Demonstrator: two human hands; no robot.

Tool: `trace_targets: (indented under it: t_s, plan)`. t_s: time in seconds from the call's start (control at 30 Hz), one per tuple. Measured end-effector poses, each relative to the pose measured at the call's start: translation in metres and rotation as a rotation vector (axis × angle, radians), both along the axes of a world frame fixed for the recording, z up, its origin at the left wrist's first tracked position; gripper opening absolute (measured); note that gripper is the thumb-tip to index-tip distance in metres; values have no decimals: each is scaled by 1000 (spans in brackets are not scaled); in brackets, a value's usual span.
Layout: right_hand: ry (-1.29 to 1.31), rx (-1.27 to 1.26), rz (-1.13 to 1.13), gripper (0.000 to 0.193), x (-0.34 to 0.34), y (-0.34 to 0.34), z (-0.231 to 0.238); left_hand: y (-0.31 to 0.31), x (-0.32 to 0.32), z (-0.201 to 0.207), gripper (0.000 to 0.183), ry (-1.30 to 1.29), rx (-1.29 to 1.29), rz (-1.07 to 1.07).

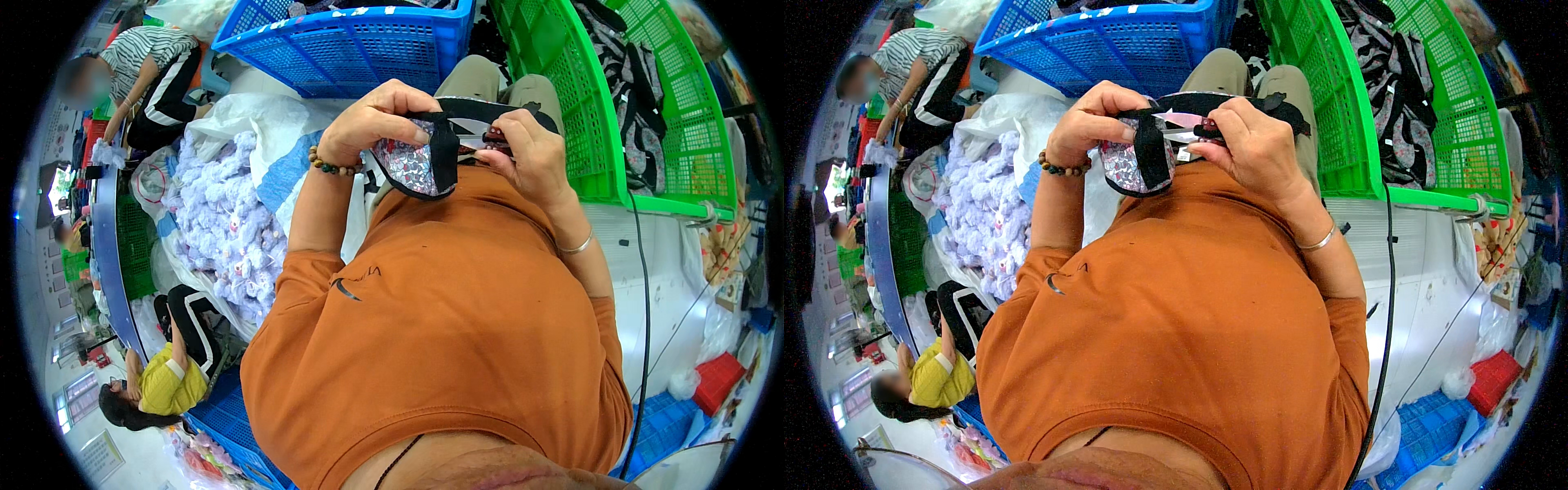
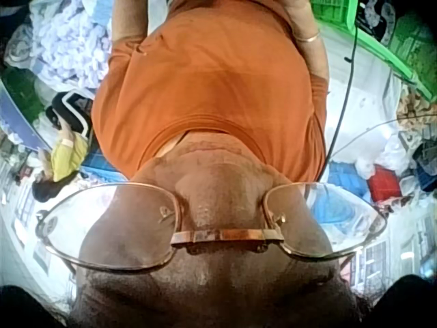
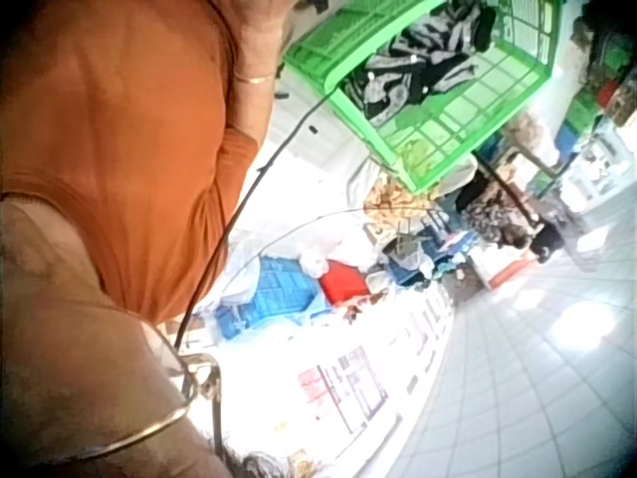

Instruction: The person uses a small blade to trim excess fabric and thread from the edges of a floral-patterned slip-on shoe. They repeatedly rotate the shoe to access different sides, cutting along the seam where the fabric meets the sole.

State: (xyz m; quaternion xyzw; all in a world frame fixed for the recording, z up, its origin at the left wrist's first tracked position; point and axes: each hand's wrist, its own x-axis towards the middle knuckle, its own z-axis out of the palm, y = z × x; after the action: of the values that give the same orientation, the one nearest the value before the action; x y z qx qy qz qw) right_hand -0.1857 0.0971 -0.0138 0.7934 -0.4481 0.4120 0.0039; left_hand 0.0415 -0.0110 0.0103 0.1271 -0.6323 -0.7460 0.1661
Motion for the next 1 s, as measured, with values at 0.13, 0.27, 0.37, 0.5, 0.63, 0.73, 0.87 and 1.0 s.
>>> trace_targets:
  t_s: [0.13,0.27,0.37,0.5,0.63,0.73,0.87,1.0]
  plan:
    - [19,-14,-11,33,5,-2,4,0,-3,1,24,-25,-53,-53]
    - [71,-46,-21,33,4,-1,8,2,-6,5,24,-53,-78,-64]
    - [122,-96,-24,32,3,-1,10,1,-6,4,25,-65,-127,-82]
    - [159,-112,-45,32,3,-1,10,1,-7,5,25,-87,-117,-84]
    - [195,-112,-54,33,2,-1,12,1,-7,8,25,-109,-124,-81]
    - [208,-124,-55,34,1,-1,11,0,-7,7,24,-113,-130,-77]
    - [241,-167,-92,34,1,-1,11,1,-8,11,25,-138,-70,-84]
    - [223,-239,-117,35,1,-6,9,-1,-10,7,26,-130,-80,-82]
